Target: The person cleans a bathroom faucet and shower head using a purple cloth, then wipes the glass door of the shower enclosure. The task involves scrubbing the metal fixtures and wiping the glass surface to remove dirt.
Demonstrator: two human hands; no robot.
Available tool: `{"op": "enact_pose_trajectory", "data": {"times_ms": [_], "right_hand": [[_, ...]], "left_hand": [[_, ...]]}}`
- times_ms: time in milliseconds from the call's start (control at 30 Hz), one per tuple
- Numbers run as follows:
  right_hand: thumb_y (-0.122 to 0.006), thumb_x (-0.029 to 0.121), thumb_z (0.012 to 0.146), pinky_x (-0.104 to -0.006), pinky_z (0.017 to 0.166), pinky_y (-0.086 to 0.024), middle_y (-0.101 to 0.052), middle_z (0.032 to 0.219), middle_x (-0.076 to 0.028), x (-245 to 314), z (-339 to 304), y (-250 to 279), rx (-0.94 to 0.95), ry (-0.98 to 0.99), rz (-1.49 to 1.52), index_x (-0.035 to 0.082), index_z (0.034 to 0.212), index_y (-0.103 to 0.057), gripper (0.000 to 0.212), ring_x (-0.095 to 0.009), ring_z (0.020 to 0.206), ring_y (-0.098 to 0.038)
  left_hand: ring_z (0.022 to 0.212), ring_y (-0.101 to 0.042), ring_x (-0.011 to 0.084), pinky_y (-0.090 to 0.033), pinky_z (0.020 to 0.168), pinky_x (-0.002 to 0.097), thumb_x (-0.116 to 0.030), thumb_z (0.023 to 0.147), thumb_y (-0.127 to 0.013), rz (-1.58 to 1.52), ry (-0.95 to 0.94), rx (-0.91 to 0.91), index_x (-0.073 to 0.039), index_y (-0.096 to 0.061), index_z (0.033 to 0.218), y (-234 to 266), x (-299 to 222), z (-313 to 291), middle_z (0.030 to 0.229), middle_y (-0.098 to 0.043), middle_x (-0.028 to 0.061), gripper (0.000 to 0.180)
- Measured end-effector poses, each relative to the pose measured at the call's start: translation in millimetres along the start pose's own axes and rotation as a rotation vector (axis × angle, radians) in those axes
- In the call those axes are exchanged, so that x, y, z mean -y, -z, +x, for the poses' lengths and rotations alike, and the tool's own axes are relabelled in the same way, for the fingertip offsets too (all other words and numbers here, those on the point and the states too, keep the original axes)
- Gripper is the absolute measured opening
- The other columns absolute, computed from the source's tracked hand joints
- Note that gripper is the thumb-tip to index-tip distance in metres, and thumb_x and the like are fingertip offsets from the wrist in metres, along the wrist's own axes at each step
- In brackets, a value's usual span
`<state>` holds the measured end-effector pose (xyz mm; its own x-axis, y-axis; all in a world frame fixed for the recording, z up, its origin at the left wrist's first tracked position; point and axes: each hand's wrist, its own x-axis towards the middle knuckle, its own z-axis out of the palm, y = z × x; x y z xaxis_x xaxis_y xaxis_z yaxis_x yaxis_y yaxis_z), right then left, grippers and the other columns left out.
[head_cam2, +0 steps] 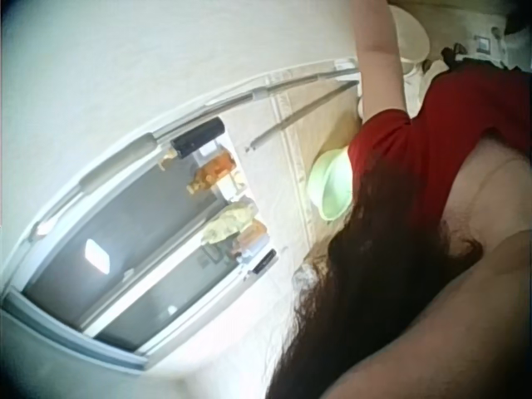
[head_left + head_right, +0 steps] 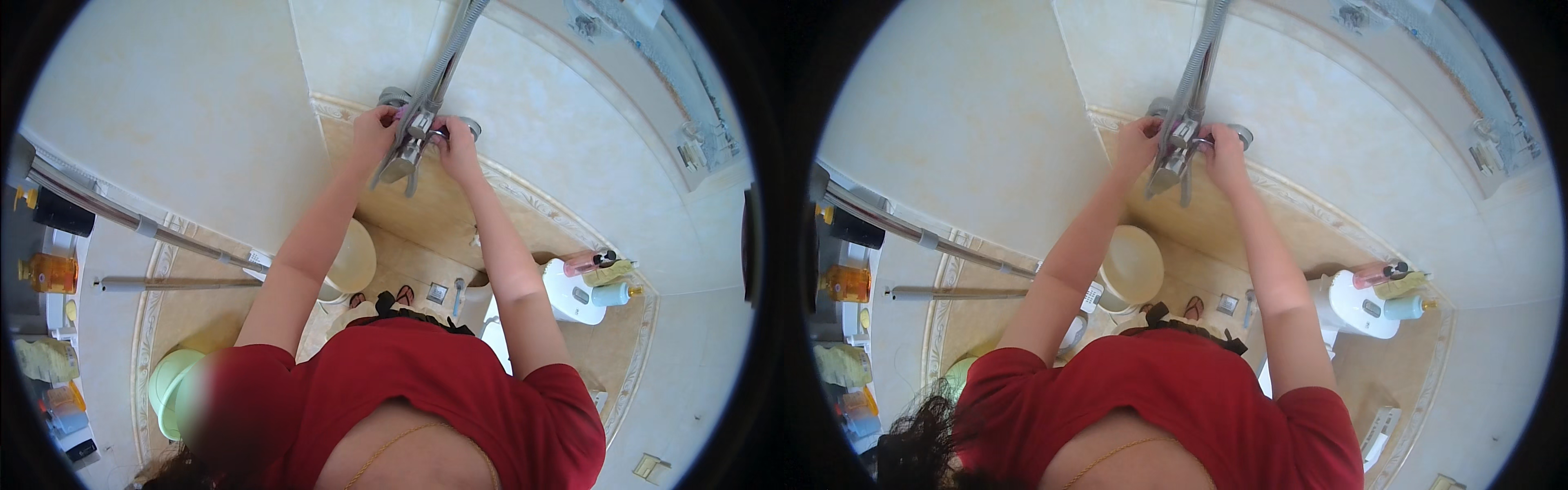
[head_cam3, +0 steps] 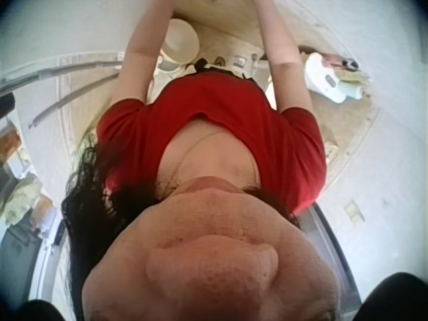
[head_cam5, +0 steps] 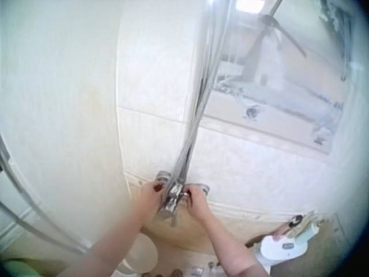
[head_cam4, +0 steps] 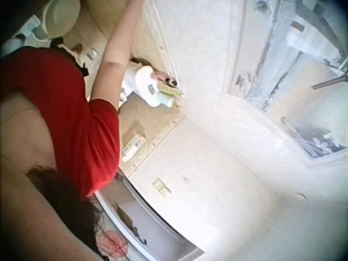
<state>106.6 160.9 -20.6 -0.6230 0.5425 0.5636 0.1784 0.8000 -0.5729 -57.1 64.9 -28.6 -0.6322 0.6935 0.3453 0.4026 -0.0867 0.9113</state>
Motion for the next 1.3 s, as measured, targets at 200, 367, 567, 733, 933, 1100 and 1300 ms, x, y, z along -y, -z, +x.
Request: {"op": "enact_pose_trajectory", "data": {"times_ms": [200,367,567,733,933,1100,1300], "right_hand": [[-0.064,0.0,0.077,-0.0442,0.079,-0.042,-0.061,0.091,-0.013,-6,1,-1,-0.006,0.042,0.042,0.005,0.096,-0.057,0.021,-0.034,0.093,-0.055],[-0.064,0.0,0.077,-0.044,0.077,-0.044,-0.061,0.09,-0.012,-11,2,-7,-0.042,0.09,0.042,0.005,0.095,-0.057,0.021,-0.035,0.091,-0.056],[-0.064,-0.001,0.076,-0.0438,0.076,-0.044,-0.061,0.09,-0.011,-8,3,-4,-0.019,0.075,0.051,0.006,0.095,-0.057,0.022,-0.034,0.09,-0.056],[-0.064,-0.001,0.075,-0.0444,0.077,-0.043,-0.061,0.091,-0.01,-11,2,-7,-0.051,0.095,0.044,0.007,0.095,-0.057,0.022,-0.034,0.091,-0.056],[-0.065,0.0,0.075,-0.0436,0.077,-0.042,-0.061,0.091,-0.009,-12,1,-6,-0.054,0.114,0.041,0.008,0.096,-0.056,0.024,-0.033,0.094,-0.056],[-0.064,0.0,0.076,-0.0435,0.077,-0.042,-0.06,0.092,-0.009,-7,0,-5,-0.046,0.099,0.032,0.008,0.096,-0.056,0.023,-0.032,0.094,-0.055],[-0.064,0.0,0.077,-0.0438,0.078,-0.042,-0.06,0.093,-0.009,-5,-1,-3,-0.044,0.066,0.041,0.009,0.095,-0.056,0.022,-0.033,0.095,-0.054]], "left_hand": [[0.062,-0.063,0.0135,-0.051,0.058,0.0279,-0.009,0.077,-0.071,0.123,0.067,-0.086,0.001,-0.069,0.087,13,-11,13,0.071,-0.068,0.0108,0.014],[0.059,-0.06,0.0114,-0.049,0.055,0.026,-0.008,0.08,-0.07,0.017,-0.028,0.019,0.001,-0.07,0.086,9,2,11,0.07,-0.067,0.0065,0.011],[0.057,-0.054,0.0064,-0.043,0.05,0.0218,-0.011,0.086,-0.065,-0.422,0.315,-0.076,-0.006,-0.063,0.095,60,-5,14,0.07,-0.062,-0.0007,0.011],[0.058,-0.054,0.0054,-0.043,0.05,0.0201,-0.012,0.088,-0.064,-0.513,0.339,-0.037,-0.006,-0.058,0.099,74,-13,15,0.073,-0.061,0.0006,0.015],[0.064,-0.059,0.0075,-0.047,0.055,0.0203,-0.003,0.083,-0.068,-0.606,0.203,0.018,0.0,-0.059,0.11,42,-36,15,0.085,-0.063,0.004,0.028],[0.064,-0.059,0.0063,-0.048,0.055,0.0199,0.0,0.082,-0.068,-0.39,0.083,0.167,0.004,-0.064,0.105,22,-27,19,0.083,-0.066,0.0053,0.024],[0.061,-0.059,0.0057,-0.047,0.051,0.0202,0.002,0.082,-0.067,-0.213,-0.026,-0.001,0.004,-0.067,0.099,10,-25,25,0.074,-0.066,0.0042,0.017]]}}
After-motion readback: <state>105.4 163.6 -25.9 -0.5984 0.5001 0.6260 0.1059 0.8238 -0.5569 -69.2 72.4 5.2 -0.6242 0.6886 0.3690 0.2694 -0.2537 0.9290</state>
